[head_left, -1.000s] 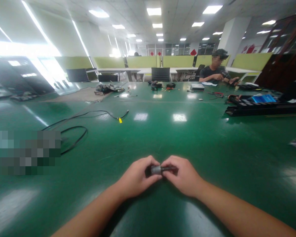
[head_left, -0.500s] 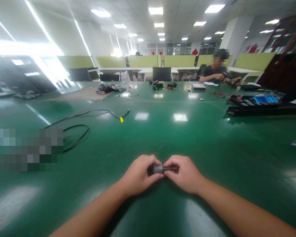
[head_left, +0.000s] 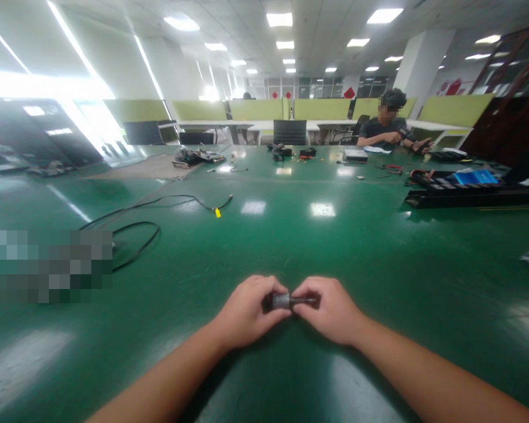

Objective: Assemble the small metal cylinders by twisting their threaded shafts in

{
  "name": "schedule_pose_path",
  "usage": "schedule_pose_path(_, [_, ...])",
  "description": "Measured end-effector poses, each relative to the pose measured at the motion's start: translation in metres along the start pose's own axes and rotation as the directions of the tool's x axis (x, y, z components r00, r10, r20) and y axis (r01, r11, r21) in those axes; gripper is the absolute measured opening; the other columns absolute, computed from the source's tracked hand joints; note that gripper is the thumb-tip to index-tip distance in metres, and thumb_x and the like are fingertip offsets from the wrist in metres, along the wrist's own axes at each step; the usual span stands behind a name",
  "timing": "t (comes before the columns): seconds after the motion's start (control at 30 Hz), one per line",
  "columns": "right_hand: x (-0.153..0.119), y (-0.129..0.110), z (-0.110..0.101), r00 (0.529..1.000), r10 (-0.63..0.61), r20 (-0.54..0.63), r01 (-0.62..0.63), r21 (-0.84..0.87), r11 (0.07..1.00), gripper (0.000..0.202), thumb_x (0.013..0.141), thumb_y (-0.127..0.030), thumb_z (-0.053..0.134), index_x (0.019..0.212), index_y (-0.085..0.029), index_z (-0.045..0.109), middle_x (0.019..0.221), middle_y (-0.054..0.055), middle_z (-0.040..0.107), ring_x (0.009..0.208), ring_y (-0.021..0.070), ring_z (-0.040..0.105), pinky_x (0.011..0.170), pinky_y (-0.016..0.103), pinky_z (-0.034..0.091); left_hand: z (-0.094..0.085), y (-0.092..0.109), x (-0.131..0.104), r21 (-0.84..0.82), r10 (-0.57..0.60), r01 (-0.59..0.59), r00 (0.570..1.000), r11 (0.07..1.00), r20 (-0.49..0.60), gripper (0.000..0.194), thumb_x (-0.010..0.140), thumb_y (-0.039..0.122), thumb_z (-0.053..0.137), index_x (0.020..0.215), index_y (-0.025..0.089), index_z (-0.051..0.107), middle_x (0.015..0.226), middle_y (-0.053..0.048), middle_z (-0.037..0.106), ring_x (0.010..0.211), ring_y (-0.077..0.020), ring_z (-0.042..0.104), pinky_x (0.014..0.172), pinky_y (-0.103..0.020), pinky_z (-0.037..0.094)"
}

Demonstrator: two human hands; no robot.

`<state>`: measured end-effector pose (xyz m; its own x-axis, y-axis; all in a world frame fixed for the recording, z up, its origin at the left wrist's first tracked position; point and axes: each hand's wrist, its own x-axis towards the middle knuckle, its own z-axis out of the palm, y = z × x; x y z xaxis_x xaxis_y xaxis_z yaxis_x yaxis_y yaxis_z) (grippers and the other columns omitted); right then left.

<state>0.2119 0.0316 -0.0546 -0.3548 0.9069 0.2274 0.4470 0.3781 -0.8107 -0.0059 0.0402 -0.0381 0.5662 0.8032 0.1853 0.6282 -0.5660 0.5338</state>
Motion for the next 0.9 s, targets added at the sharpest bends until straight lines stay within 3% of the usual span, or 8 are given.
schedule_pose_path(0.4, [0.0013,0.0004,-0.0019,1.0,-0.027,0.016,0.027,-0.008,1.0,0.01,0.074,-0.012,0.07,0.079,-0.019,0.074,0.073,0.001,0.07,0.067,0.0151,0.061,0.062,0.025,0.044,-0.0017,-0.0003,-0.0006,0.0,0.019,-0.019,1.0,1.0,0.006,0.022,0.084,0.037,0.068,0.097,0.021,0.063,0.09,-0.004,0.065,0.085,-0.0194,0.058,0.077,-0.032,0.042])
schedule_pose_path(0.9, [0.0002,-0.001,-0.0003,0.999,0.039,0.009,-0.039,0.026,0.999,0.009,0.071,-0.012,0.072,0.078,-0.018,0.072,0.072,0.001,0.069,0.066,0.0149,0.06,0.061,0.024,0.044,-0.0026,-0.0008,-0.0018,-0.034,0.005,-0.004,1.0,0.999,0.005,0.02,0.084,0.034,0.069,0.099,0.022,0.062,0.091,-0.002,0.065,0.086,-0.0186,0.058,0.078,-0.031,0.041])
